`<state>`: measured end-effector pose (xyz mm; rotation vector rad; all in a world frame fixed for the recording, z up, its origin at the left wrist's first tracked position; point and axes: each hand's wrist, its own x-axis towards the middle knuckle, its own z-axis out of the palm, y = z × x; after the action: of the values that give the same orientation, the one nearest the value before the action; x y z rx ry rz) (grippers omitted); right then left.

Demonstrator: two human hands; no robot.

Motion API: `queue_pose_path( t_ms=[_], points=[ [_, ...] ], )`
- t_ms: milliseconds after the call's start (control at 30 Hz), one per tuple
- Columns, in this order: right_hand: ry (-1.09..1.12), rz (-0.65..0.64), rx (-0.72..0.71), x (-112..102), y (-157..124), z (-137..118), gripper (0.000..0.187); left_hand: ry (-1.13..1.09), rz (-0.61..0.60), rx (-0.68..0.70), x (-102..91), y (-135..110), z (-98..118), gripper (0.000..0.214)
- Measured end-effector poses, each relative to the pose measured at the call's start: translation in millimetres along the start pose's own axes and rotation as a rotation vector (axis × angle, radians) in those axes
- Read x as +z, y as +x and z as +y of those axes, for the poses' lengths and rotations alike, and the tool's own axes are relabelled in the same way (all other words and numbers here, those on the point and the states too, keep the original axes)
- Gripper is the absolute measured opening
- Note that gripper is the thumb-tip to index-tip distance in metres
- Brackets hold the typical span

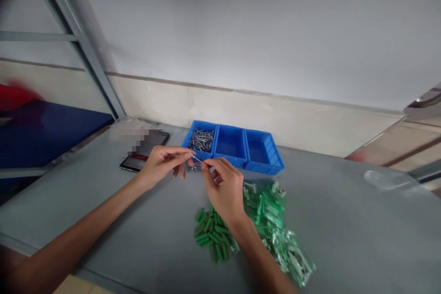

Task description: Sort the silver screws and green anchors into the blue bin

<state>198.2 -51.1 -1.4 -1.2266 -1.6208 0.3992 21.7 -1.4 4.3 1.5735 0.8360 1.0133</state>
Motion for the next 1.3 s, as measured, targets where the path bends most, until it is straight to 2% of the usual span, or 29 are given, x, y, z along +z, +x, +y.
queue_pose_path(
  t_ms=[300, 500, 800, 967, 1300],
  points=[
    [0.052, 0.077, 0.061, -3.4, 1.5, -1.9, 0.010, -0.027, -0.024, 0.006, -1.2, 0.5, -3.2, 0.022],
    [0.063, 0.087, 0.040, -6.1, 2.9, -3.2, 0.010, -0.047, -0.016, -0.015, -0.6, -1.4, 1.5, 0.020],
    [0.086, 0.081, 0.074, -5.4, 1.5, -2.9, 0.010, -0.021, -0.117, -0.078, 0.0, 0.8, -1.0, 0.017],
    [0.032, 0.070, 0.030, -3.9, -0.1, -4.2, 0.010, -0.004, -0.172, -0.111, 1.4, 1.7, -7.0, 0.022],
    [-0.044, 0.070, -0.041, -1.3, -0.2, -4.1, 0.010, 0.022, -0.111, -0.072, -0.3, 2.7, -8.0, 0.023]
  ],
)
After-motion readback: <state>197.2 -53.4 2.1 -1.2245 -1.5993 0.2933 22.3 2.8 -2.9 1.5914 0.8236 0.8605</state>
